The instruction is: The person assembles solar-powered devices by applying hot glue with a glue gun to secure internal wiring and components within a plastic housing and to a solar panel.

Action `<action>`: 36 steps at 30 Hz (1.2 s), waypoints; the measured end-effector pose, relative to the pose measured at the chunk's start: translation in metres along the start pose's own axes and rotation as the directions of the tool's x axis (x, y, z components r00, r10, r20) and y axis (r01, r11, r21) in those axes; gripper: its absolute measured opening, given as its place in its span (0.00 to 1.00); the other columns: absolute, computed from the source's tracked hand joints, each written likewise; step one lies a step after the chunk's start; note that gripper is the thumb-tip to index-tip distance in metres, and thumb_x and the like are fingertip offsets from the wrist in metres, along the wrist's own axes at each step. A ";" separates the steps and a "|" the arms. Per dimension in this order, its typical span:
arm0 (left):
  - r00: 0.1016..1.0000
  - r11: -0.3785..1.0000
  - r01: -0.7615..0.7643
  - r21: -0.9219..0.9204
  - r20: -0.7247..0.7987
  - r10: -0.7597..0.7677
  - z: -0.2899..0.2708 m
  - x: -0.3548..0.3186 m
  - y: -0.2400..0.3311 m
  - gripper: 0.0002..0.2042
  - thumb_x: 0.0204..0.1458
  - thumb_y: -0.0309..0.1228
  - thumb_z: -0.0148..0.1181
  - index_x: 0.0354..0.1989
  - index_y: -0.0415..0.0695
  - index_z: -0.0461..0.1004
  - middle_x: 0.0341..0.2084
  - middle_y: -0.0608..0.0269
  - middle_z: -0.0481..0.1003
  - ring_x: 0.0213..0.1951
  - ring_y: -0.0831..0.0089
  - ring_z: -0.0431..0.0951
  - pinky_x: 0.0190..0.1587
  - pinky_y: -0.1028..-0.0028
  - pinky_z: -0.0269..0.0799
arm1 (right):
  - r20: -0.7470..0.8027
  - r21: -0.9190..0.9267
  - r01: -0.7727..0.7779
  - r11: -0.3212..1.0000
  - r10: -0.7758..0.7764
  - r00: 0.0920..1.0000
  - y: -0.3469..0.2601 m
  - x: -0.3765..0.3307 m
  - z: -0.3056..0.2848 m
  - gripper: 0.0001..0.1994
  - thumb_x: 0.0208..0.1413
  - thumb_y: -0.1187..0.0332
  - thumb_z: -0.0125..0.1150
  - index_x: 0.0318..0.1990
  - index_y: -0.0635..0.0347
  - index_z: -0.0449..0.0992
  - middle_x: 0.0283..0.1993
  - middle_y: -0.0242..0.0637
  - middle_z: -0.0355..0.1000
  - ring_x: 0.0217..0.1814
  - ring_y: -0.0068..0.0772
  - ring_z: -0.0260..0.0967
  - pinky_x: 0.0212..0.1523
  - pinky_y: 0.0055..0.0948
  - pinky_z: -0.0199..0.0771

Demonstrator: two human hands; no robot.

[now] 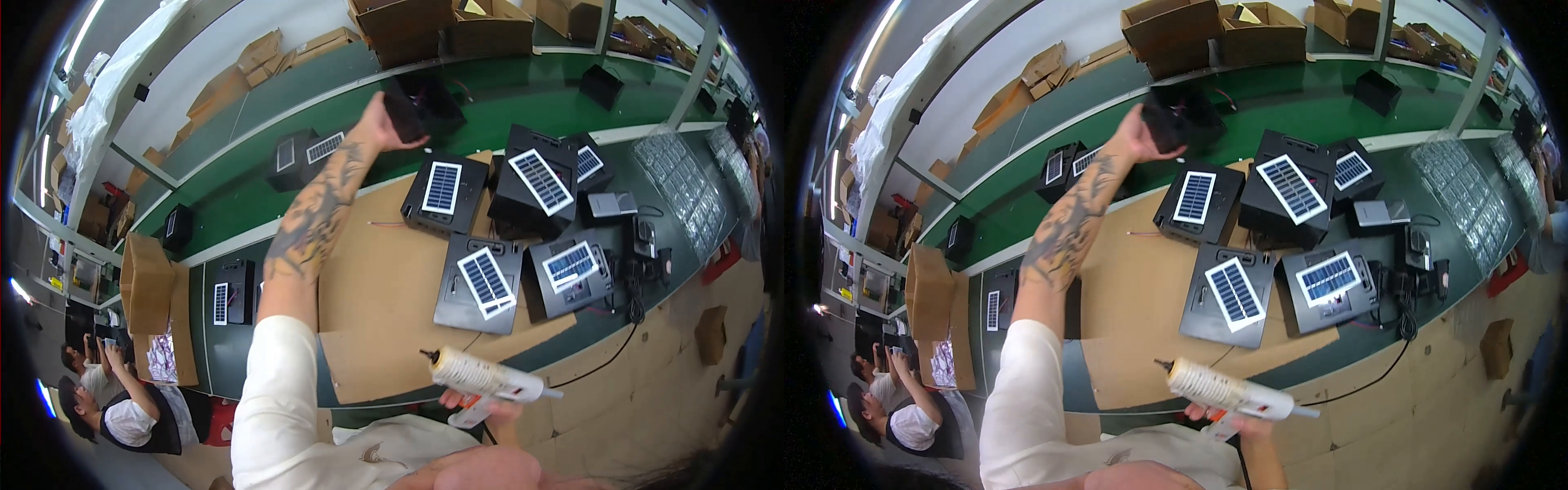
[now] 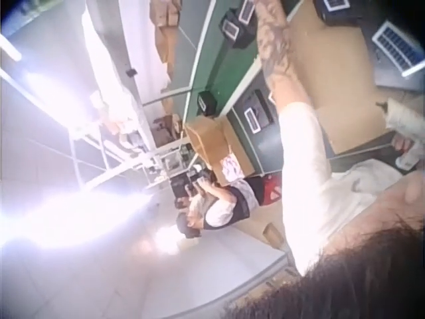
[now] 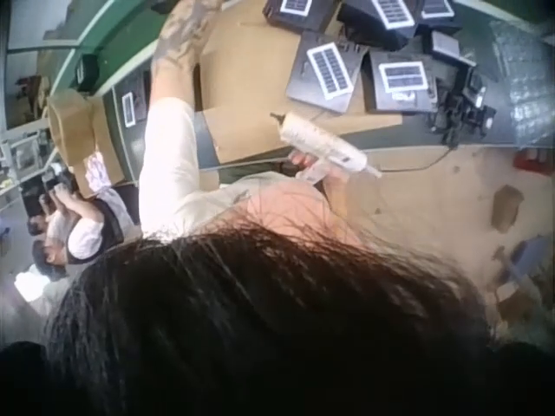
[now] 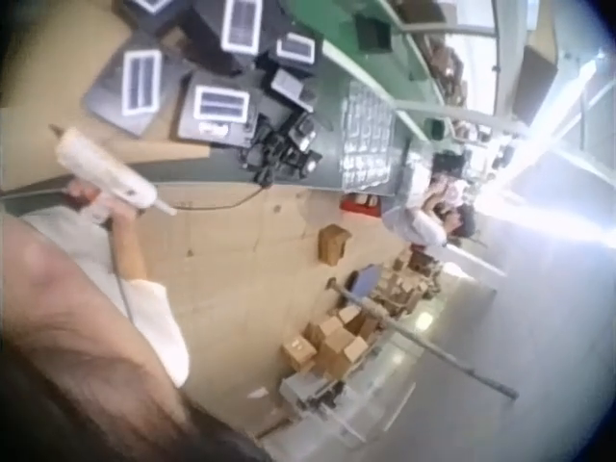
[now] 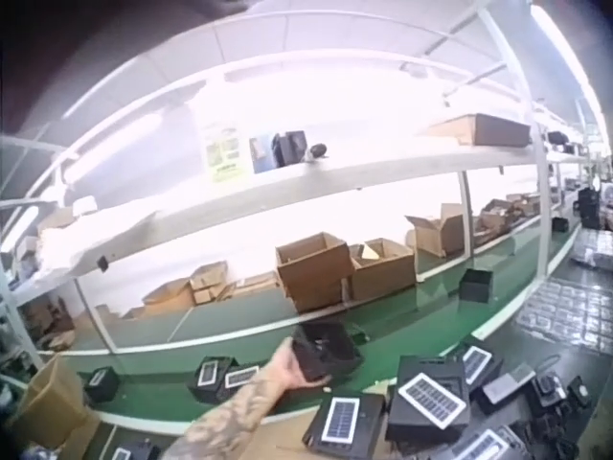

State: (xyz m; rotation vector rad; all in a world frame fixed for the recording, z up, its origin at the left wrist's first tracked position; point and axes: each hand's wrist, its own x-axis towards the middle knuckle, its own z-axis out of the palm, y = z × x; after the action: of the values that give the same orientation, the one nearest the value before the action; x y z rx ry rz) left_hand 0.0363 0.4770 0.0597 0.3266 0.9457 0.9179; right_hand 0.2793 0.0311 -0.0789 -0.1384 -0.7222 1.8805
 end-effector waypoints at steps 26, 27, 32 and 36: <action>0.860 -0.826 -0.232 0.514 0.505 0.073 -0.074 -0.087 0.049 0.57 0.36 0.50 0.72 0.74 0.59 0.40 0.59 0.41 0.60 0.61 0.44 0.60 0.65 0.52 0.54 | -0.368 -0.054 0.007 0.999 -0.026 0.929 -0.008 0.008 0.023 0.20 0.37 0.57 0.61 0.27 0.70 0.76 0.26 0.57 0.75 0.28 0.56 0.75 0.34 0.52 0.78; 0.853 -0.834 -0.242 0.496 0.518 0.061 -0.061 -0.097 0.041 0.55 0.37 0.51 0.72 0.74 0.58 0.43 0.59 0.41 0.60 0.61 0.44 0.61 0.64 0.53 0.56 | -0.375 -0.085 0.016 0.996 -0.047 0.926 -0.009 0.009 0.025 0.19 0.38 0.57 0.61 0.26 0.70 0.76 0.26 0.54 0.75 0.28 0.53 0.75 0.34 0.53 0.78; 0.858 -0.792 -0.268 0.548 0.509 0.062 -0.071 -0.133 -0.010 0.53 0.37 0.62 0.67 0.73 0.59 0.49 0.57 0.39 0.62 0.61 0.46 0.61 0.55 0.52 0.64 | -0.331 -0.030 0.108 0.994 -0.112 0.937 -0.002 0.009 0.019 0.22 0.38 0.58 0.60 0.33 0.74 0.75 0.28 0.57 0.74 0.29 0.57 0.74 0.36 0.54 0.76; 0.875 -0.841 -0.234 0.489 0.483 0.038 -0.077 -0.144 -0.048 0.56 0.37 0.67 0.64 0.73 0.54 0.46 0.59 0.38 0.60 0.60 0.48 0.61 0.53 0.51 0.64 | -0.385 -0.020 0.172 0.985 -0.167 0.908 0.000 0.006 0.017 0.22 0.37 0.59 0.60 0.32 0.75 0.75 0.26 0.57 0.74 0.27 0.55 0.74 0.34 0.53 0.76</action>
State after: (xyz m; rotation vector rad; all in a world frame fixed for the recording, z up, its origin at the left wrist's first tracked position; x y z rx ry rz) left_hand -0.0375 0.3240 0.0664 2.8146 1.3774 -0.3334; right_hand 0.2700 0.0294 -0.0637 -0.4132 -0.4333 1.6244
